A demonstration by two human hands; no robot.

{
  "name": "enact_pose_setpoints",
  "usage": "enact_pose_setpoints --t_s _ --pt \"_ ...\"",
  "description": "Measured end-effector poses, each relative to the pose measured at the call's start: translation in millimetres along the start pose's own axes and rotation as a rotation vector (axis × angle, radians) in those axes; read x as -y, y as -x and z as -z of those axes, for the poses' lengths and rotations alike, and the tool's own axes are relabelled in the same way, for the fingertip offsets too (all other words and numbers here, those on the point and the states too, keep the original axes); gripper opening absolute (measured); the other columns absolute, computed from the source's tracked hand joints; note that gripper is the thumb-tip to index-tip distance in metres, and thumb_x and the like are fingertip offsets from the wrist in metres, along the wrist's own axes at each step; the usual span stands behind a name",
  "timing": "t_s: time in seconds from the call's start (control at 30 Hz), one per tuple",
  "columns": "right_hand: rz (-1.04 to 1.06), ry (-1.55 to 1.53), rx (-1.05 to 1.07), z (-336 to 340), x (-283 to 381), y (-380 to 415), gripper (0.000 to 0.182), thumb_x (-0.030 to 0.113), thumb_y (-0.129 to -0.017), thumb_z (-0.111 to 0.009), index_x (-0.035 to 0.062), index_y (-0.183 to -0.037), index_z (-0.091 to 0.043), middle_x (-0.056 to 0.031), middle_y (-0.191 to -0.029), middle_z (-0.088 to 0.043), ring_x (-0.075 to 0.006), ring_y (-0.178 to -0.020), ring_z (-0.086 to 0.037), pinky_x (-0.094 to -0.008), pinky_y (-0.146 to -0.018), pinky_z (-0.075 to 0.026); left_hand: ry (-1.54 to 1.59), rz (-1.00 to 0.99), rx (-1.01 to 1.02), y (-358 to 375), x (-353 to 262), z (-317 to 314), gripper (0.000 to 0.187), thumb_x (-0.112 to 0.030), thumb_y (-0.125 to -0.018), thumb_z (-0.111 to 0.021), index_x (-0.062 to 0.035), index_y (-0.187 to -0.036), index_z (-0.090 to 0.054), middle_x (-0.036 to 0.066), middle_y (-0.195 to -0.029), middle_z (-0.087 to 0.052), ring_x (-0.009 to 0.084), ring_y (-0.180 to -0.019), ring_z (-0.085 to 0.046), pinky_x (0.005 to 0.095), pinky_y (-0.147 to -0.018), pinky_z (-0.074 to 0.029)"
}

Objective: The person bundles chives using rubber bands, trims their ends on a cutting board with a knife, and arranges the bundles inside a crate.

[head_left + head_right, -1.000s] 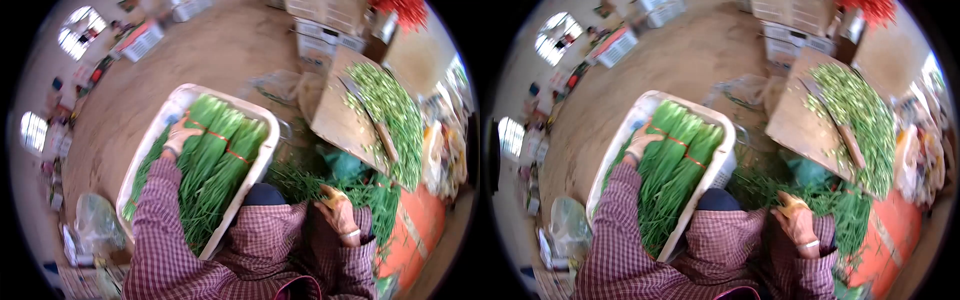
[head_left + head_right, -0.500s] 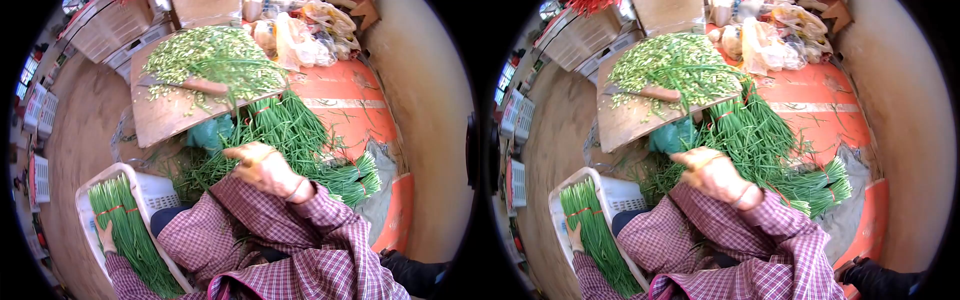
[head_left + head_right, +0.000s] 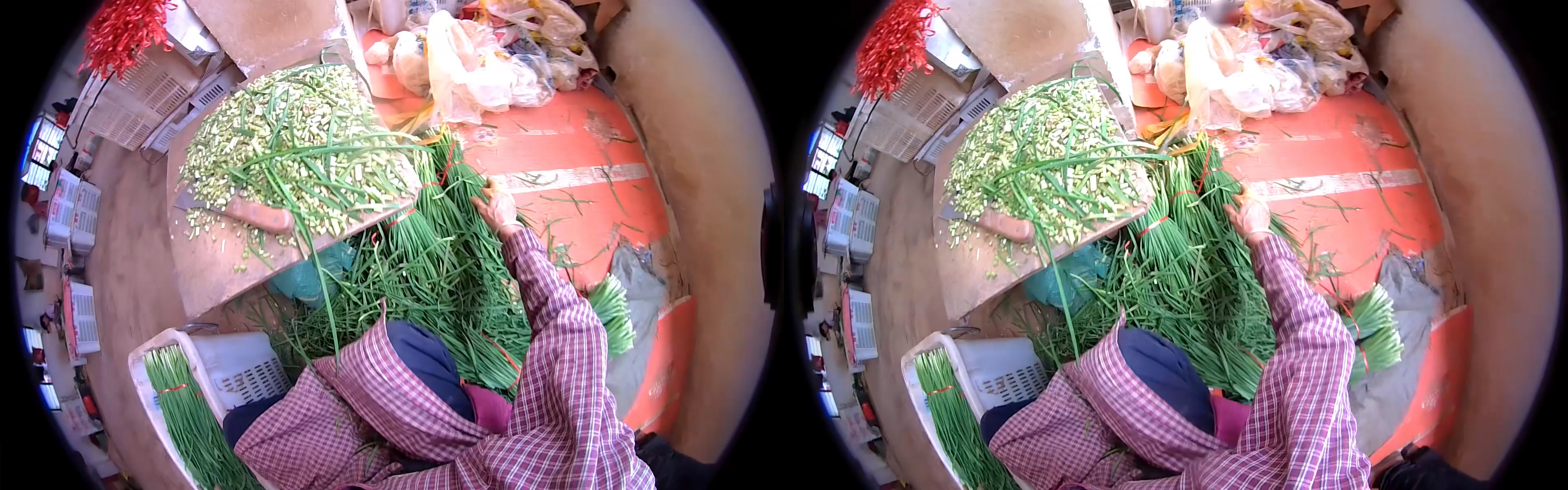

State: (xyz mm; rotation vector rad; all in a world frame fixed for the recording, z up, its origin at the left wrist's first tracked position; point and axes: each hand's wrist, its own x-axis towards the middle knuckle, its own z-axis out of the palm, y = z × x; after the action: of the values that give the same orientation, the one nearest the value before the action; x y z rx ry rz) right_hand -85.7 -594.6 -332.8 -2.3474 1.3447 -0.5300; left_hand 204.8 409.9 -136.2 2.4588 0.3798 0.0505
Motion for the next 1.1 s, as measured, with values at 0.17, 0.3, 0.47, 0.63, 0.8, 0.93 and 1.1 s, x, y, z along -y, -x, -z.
enact_pose_setpoints --t_s 0.17,0.3,0.47,0.63,0.8,0.93,1.1 --pt "-0.310 0.107 0.209 -56 -21 -71 0.111 0.049 -0.071 -0.087 0.0088 -0.155 -0.026 -0.0143 -0.122 -0.070 -0.0323 -0.114 -0.066 -0.0444 -0.097 -0.052 -0.162 0.010 -0.100 29 -26 25 0.067 -0.011 -0.094 -0.064 -0.0081 -0.156 -0.038 0.022 -0.136 -0.060 0.0322 -0.109 -0.063 0.0455 -0.096 -0.051" --pt "-0.308 0.112 0.304 -60 -6 -70 0.101 0.044 -0.070 -0.087 0.0016 -0.148 -0.039 -0.0207 -0.122 -0.069 -0.0368 -0.113 -0.066 -0.0449 -0.097 -0.052 -0.253 -0.108 -0.148 57 -122 -14 0.064 -0.002 -0.094 -0.062 -0.0025 -0.154 -0.038 0.023 -0.146 -0.051 0.0326 -0.122 -0.057 0.0437 -0.107 -0.045" --pt "-0.341 -0.061 0.206 -64 -30 -60 0.075 0.039 -0.067 -0.082 -0.0018 -0.126 -0.061 -0.0234 -0.114 -0.071 -0.0359 -0.109 -0.067 -0.0419 -0.096 -0.052 -0.305 -0.439 -0.097 60 -223 -77 0.072 -0.003 -0.093 -0.068 0.0024 -0.155 -0.033 0.026 -0.152 -0.043 0.0345 -0.136 -0.048 0.0413 -0.114 -0.038" --pt "-0.182 -0.652 -0.070 8 -33 7 0.047 0.023 -0.072 -0.078 -0.0043 -0.110 -0.068 -0.0179 -0.100 -0.073 -0.0262 -0.090 -0.069 -0.0364 -0.088 -0.055 -0.204 -0.475 -0.007 86 -326 -134 0.076 -0.006 -0.094 -0.070 0.0018 -0.157 -0.029 0.026 -0.156 -0.039 0.0331 -0.143 -0.041 0.0396 -0.119 -0.032" --pt "-0.210 -0.837 -0.164 106 -4 79 0.050 0.015 -0.077 -0.077 -0.0025 -0.120 -0.061 -0.0108 -0.104 -0.072 -0.0180 -0.091 -0.067 -0.0341 -0.087 -0.054 0.341 -0.782 0.115 137 -428 -198 0.058 -0.006 -0.097 -0.059 -0.0004 -0.152 -0.042 0.012 -0.155 -0.043 0.0268 -0.143 -0.040 0.0390 -0.122 -0.024" --pt "-0.306 -1.015 -0.102 132 2 97 0.053 0.022 -0.080 -0.072 -0.0010 -0.125 -0.060 -0.0083 -0.105 -0.070 -0.0176 -0.094 -0.065 -0.0340 -0.086 -0.053 0.053 -1.301 0.178 168 -501 -219 0.055 -0.001 -0.088 -0.064 -0.0009 -0.142 -0.054 0.014 -0.147 -0.053 0.0304 -0.141 -0.045 0.0418 -0.119 -0.030" --pt "-0.135 -1.394 0.116 177 80 93 0.050 0.021 -0.081 -0.067 0.0000 -0.126 -0.061 -0.0035 -0.107 -0.068 -0.0136 -0.094 -0.064 -0.0297 -0.084 -0.052 0.388 -1.504 0.496 230 -580 -223 0.039 -0.002 -0.083 -0.068 0.0010 -0.122 -0.067 0.013 -0.113 -0.072 0.0314 -0.119 -0.064 0.0425 -0.105 -0.048"
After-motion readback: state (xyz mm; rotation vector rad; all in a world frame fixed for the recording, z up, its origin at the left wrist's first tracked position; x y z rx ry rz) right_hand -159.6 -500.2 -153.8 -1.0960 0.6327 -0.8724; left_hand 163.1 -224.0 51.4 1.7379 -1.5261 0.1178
